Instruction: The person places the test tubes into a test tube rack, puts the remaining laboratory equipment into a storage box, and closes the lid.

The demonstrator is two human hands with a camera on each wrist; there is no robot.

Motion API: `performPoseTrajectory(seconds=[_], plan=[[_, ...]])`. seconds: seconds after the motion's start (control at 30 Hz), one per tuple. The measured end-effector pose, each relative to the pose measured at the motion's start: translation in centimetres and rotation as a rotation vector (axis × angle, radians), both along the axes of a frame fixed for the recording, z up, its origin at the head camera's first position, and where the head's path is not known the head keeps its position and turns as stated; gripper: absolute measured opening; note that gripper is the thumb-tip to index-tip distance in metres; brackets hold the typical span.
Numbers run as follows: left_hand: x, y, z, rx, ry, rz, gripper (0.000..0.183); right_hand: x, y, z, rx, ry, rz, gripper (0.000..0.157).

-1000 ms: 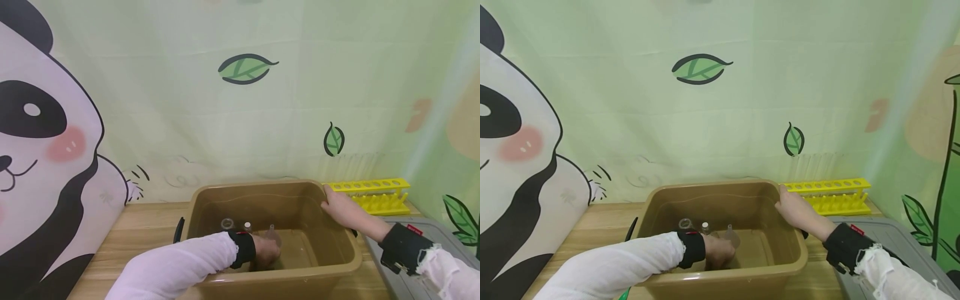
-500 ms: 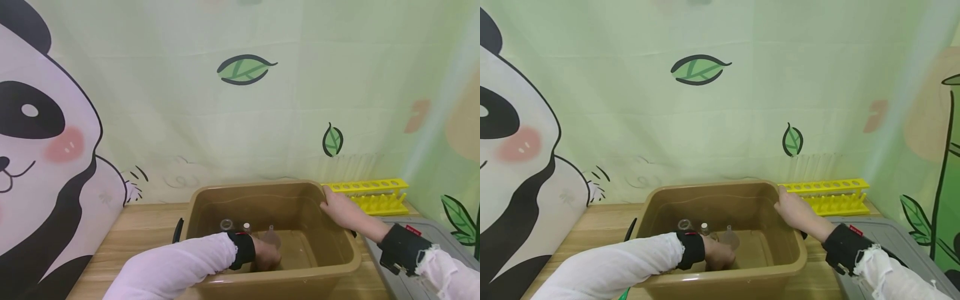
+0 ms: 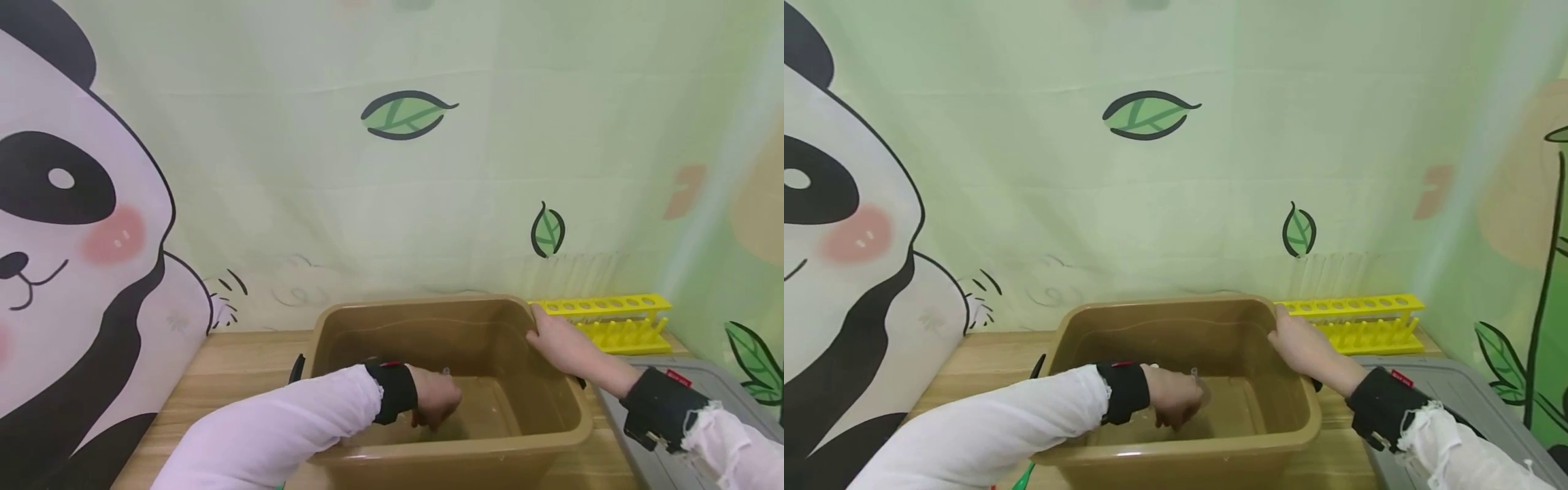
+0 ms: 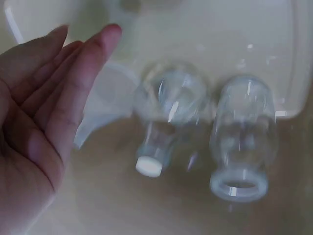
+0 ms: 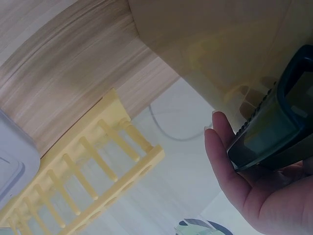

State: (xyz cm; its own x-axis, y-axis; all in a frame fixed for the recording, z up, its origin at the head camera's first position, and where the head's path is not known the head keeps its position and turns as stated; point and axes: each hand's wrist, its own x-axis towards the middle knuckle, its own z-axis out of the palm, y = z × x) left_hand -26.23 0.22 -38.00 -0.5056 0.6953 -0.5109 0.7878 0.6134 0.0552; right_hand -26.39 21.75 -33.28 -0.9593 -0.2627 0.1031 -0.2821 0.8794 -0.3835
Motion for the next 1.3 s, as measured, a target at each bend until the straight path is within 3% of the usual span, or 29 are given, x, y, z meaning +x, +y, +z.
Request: performPoseTrajectory(seconds=[0.07, 0.27, 0.4, 0.6, 0.77, 0.97, 1.13, 1.3], plan=[[0.1, -0.4, 1.7, 0.105, -0.078, 0.099, 0.019, 0.0, 0.1, 0.0, 0.002, 0.015, 0.006, 0.032], [0.6, -1.5, 5.7, 0.193, 0.038, -0.04, 0.021, 0.2, 0.0, 0.2, 0.009, 0.017, 0.012, 0.032], [1.4, -2.8, 7.4, 0.263, 0.063, -0.056, 0.017, 0.3, -0.2, 0.3, 0.015, 0.003, 0.013, 0.033], [3.0, -5.5, 9.9, 0.403, 0.246, -0.094, 0.012, 0.3, -0.3, 0.3, 0.023, -0.01, -0.004, 0.032], [4.1, -8.7, 11.2, 0.562, 0.358, -0.084, 0.008, 0.2, -0.2, 0.2, 0.018, 0.014, 0.014, 0.032], [4.8, -13.2, 11.9, 0.809, 0.406, 0.01, 0.006, 0.2, -0.1, 0.0, 0.002, 0.033, 0.019, 0.031], [5.3, -16.9, 11.5, 0.933, 0.535, 0.171, 0.007, 0.3, -0.2, 0.1, -0.009, 0.018, 0.014, 0.032], [6.1, -20.2, 10.3, 0.979, 0.664, 0.346, 0.007, 0.3, -0.3, 0.2, -0.006, 0.006, 0.007, 0.033]])
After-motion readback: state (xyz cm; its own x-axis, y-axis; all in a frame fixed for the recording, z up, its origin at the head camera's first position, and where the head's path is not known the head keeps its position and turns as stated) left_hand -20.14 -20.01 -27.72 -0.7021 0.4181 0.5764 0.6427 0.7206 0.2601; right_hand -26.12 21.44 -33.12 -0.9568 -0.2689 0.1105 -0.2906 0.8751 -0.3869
